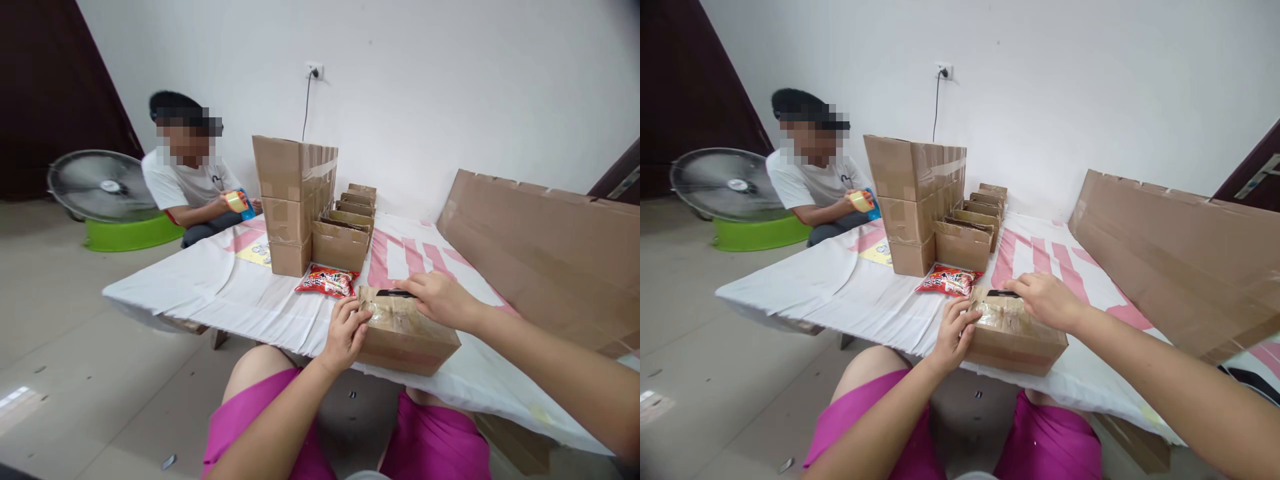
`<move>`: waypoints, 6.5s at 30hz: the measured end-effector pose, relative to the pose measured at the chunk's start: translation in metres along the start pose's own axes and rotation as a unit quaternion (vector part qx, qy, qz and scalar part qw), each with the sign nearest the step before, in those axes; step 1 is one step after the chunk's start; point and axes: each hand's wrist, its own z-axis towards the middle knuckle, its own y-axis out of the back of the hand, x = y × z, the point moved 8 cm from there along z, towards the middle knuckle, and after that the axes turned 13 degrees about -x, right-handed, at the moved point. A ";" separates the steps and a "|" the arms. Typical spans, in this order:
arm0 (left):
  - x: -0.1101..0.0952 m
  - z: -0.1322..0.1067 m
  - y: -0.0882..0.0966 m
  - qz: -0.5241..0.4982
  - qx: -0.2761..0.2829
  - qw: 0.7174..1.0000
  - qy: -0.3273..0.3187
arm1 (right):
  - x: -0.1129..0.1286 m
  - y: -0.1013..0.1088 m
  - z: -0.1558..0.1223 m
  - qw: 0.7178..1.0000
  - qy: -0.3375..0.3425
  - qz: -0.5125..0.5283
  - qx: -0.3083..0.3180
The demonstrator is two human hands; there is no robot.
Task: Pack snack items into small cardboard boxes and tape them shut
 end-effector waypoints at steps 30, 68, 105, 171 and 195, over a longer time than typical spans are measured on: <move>0.002 -0.001 -0.002 -0.018 -0.008 1.000 0.013 | 0.012 -0.011 0.026 0.989 -0.015 -0.034 0.141; -0.011 -0.002 -0.013 -0.022 0.045 0.999 0.004 | 0.001 0.024 -0.035 0.985 -0.008 -0.130 0.112; -0.011 -0.004 -0.012 -0.001 0.049 0.999 -0.003 | -0.085 0.020 -0.148 0.945 -0.284 -0.132 0.098; -0.013 -0.008 -0.008 -0.072 0.006 0.997 -0.010 | 0.007 0.023 -0.090 0.983 -0.082 0.023 -0.159; -0.012 -0.007 -0.009 -0.063 0.017 0.998 -0.009 | 0.009 0.009 -0.070 0.994 -0.022 -0.105 0.017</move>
